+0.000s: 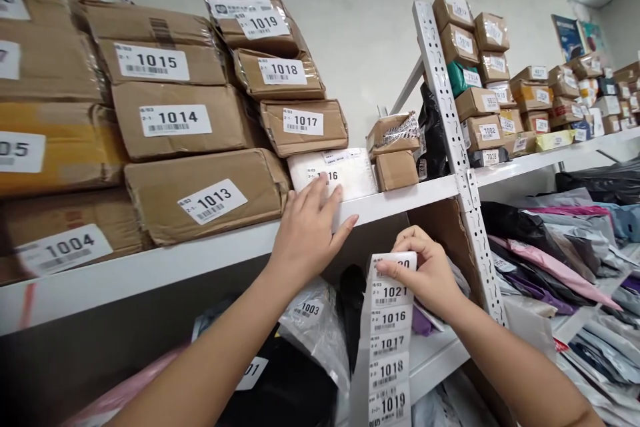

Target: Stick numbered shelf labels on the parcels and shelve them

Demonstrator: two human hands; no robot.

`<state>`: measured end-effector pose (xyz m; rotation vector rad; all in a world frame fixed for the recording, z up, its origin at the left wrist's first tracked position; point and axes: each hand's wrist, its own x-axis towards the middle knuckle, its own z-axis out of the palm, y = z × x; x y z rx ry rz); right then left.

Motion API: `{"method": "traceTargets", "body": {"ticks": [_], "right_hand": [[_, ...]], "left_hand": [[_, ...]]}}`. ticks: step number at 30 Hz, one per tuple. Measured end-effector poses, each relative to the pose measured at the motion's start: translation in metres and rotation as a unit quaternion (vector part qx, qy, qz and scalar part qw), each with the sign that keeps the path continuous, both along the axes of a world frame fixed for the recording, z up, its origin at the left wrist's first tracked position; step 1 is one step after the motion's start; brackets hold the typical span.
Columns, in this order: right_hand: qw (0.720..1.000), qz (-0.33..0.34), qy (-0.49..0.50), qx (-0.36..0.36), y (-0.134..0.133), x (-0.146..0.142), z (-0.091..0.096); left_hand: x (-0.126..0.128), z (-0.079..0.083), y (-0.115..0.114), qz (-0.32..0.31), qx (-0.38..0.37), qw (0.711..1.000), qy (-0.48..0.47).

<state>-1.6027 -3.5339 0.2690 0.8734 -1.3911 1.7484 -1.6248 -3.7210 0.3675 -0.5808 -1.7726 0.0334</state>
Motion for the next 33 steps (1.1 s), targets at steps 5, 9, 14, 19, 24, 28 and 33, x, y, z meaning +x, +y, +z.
{"method": "traceTargets", "body": {"ticks": [5,9,14,19,24,28,33], "right_hand": [[0.993,0.067,-0.095,-0.002,0.007,-0.003,0.001],[0.999,0.033,-0.041,-0.011,0.007,0.0,-0.002],[0.997,0.055,-0.043,-0.036,0.011,-0.003,-0.007],[0.999,0.015,-0.017,-0.038,0.009,-0.01,-0.009],[0.993,-0.092,0.051,-0.059,0.005,-0.021,0.002],[0.983,-0.131,0.112,-0.065,0.015,-0.033,0.031],[0.959,-0.228,0.154,-0.065,0.04,-0.05,0.082]], "left_hand": [[0.024,-0.034,0.014,-0.127,0.031,0.99,-0.047],[0.044,-0.067,0.029,-0.337,0.102,0.896,-0.269],[0.038,-0.075,0.038,-0.414,0.282,0.778,-0.378],[0.026,-0.072,0.046,-0.449,0.331,0.718,-0.417],[0.011,-0.069,0.059,-0.432,0.362,0.748,-0.35],[0.006,-0.064,0.065,-0.446,0.348,0.738,-0.368],[0.019,-0.075,0.065,-0.4,0.283,0.755,-0.436]]}}
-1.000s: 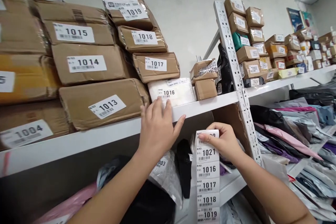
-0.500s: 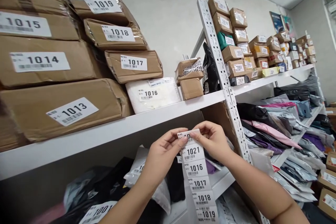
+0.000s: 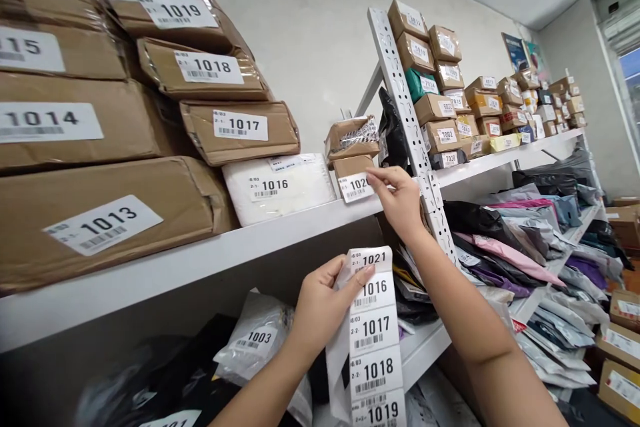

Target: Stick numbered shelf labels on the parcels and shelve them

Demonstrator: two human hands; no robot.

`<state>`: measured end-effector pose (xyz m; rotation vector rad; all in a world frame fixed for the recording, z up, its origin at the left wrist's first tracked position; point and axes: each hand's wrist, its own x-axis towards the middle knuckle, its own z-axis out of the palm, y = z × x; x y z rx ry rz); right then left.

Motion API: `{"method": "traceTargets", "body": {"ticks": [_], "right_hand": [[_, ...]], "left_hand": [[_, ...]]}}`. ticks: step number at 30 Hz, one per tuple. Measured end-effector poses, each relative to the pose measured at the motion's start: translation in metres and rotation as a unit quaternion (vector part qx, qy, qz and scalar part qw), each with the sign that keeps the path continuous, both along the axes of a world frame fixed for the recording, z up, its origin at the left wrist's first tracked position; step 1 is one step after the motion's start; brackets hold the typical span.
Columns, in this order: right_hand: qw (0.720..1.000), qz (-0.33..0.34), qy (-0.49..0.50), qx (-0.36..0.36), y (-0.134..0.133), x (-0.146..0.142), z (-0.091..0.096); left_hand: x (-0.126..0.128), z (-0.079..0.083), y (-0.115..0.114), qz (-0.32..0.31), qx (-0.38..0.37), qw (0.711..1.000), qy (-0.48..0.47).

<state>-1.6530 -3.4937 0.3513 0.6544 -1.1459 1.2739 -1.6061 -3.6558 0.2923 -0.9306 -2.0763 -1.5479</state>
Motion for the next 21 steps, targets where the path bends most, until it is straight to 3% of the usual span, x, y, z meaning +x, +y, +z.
{"method": "traceTargets", "body": {"ticks": [4,11,16,21], "right_hand": [[0.992,-0.116,-0.012,0.054,0.008,-0.014,0.022],[0.955,-0.278,-0.048,0.09,-0.001,-0.013,0.017],[0.961,-0.264,-0.067,0.051,-0.004,-0.013,0.017],[0.965,-0.238,-0.044,0.101,0.002,-0.022,0.026]], "left_hand": [[0.008,-0.006,-0.004,0.0,0.021,0.999,0.042],[0.01,-0.004,-0.007,0.004,0.027,0.994,0.105],[0.01,-0.005,-0.006,0.003,0.036,0.992,0.124],[0.008,-0.002,-0.006,0.007,0.058,0.988,0.143]]}}
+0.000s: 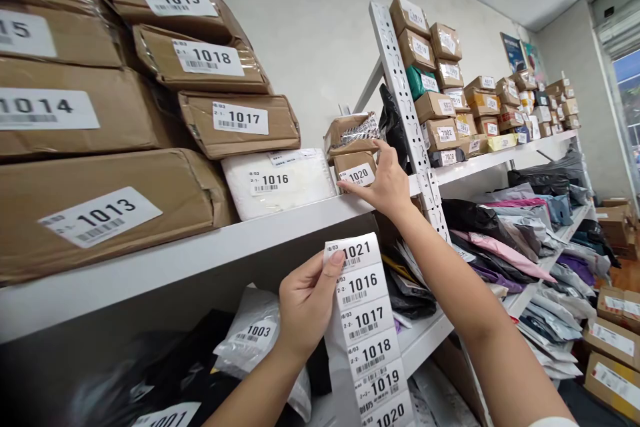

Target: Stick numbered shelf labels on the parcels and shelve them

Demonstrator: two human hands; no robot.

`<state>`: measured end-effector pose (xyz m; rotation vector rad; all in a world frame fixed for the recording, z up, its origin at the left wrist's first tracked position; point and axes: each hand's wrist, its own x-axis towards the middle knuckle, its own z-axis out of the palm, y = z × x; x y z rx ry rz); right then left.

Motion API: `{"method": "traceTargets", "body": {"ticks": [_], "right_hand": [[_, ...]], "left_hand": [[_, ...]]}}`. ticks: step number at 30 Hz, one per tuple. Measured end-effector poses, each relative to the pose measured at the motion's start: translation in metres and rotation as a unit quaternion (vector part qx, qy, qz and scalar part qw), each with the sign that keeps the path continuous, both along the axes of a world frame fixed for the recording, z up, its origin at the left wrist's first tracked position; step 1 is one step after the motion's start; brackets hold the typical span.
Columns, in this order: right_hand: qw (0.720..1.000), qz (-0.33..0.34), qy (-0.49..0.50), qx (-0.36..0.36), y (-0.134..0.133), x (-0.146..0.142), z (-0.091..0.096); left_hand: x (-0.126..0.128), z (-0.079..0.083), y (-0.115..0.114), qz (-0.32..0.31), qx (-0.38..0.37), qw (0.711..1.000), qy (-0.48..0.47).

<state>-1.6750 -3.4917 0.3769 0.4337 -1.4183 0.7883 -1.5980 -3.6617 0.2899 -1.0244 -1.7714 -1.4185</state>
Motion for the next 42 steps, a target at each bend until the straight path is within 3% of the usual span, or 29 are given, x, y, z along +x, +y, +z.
{"method": "traceTargets", "body": {"ticks": [3,8,11,14,16,20,25,29,32,34,37,39,42], "right_hand": [[1.0,0.023,0.013,0.017,0.007,-0.009,0.005],[0.994,0.081,0.068,-0.036,0.01,-0.013,-0.003],[0.972,0.223,0.065,-0.031,0.004,0.008,-0.024],[0.911,0.403,-0.065,0.057,-0.003,0.033,-0.049],[0.888,0.441,-0.12,0.054,-0.005,0.042,-0.061],[0.885,0.451,-0.111,-0.037,-0.008,0.043,-0.065],[0.897,0.429,-0.026,-0.105,-0.018,0.04,-0.054],[0.931,0.353,0.04,-0.086,-0.004,0.039,-0.021],[0.94,0.318,0.098,-0.08,0.026,0.03,0.021],[0.944,0.306,0.11,-0.061,0.044,0.02,0.047],[0.959,0.275,0.073,0.004,0.054,0.005,0.072],[0.971,0.234,0.048,0.021,0.052,-0.002,0.079],[0.986,0.163,0.022,0.013,0.046,-0.007,0.08]], "left_hand": [[-0.001,0.001,0.0,-0.006,0.007,1.0,0.009],[-0.002,0.004,-0.001,-0.012,0.008,1.0,0.018],[-0.005,0.008,-0.003,0.003,0.017,0.999,0.044],[-0.011,0.014,-0.004,0.036,0.036,0.997,0.063],[-0.014,0.018,-0.003,0.039,0.043,0.997,0.042],[-0.017,0.028,0.008,-0.006,0.07,0.996,-0.051],[-0.019,0.047,0.023,0.039,0.091,0.995,-0.008],[-0.017,0.07,0.022,0.094,0.05,0.993,0.056],[-0.011,0.089,0.01,0.137,-0.076,0.981,0.113],[-0.006,0.105,0.001,0.174,-0.167,0.959,0.147],[0.0,0.136,-0.005,0.255,-0.284,0.902,0.201],[0.002,0.158,0.0,0.317,-0.338,0.861,0.209],[0.006,0.182,0.018,0.422,-0.357,0.814,0.178]]}}
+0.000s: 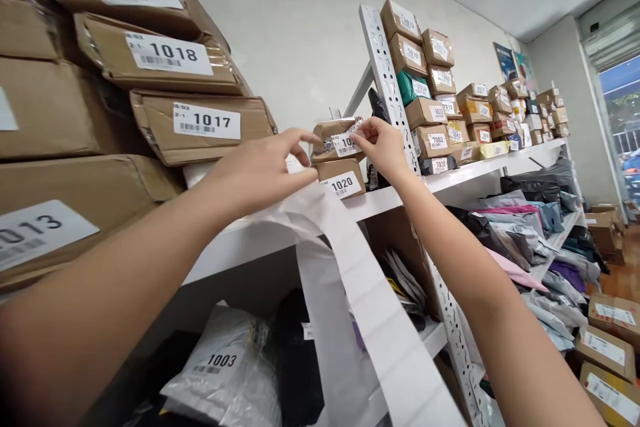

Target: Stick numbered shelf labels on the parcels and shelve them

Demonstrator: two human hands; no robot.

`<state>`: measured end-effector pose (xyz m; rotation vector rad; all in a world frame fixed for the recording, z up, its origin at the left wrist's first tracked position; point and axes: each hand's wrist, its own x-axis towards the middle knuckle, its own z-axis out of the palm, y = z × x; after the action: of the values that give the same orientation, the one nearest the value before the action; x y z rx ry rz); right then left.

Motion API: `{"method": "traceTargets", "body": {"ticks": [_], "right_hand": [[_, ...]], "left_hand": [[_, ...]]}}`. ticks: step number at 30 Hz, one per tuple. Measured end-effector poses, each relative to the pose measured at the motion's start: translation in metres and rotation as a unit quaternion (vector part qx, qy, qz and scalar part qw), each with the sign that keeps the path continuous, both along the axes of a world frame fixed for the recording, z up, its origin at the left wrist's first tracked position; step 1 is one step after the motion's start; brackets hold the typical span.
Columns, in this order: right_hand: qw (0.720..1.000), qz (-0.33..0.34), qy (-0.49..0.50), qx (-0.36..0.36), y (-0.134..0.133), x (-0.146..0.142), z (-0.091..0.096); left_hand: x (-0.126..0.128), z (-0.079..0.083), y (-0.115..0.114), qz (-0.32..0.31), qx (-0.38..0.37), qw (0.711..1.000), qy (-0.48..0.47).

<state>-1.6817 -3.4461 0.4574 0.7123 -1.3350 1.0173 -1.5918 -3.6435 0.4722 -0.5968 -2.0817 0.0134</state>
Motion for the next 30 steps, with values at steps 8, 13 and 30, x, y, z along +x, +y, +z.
{"method": "traceTargets", "body": {"ticks": [8,13,30], "right_hand": [[0.992,-0.125,0.026,0.016,-0.006,-0.004,-0.005],[0.988,-0.146,0.033,0.031,-0.006,-0.013,-0.011],[0.998,0.042,0.003,-0.04,-0.004,-0.043,-0.018]], "left_hand": [[-0.006,0.025,0.041,0.121,0.026,0.992,-0.025],[-0.032,0.039,0.04,0.108,0.062,0.992,0.018],[-0.045,0.02,0.04,0.04,0.076,0.992,0.093]]}}
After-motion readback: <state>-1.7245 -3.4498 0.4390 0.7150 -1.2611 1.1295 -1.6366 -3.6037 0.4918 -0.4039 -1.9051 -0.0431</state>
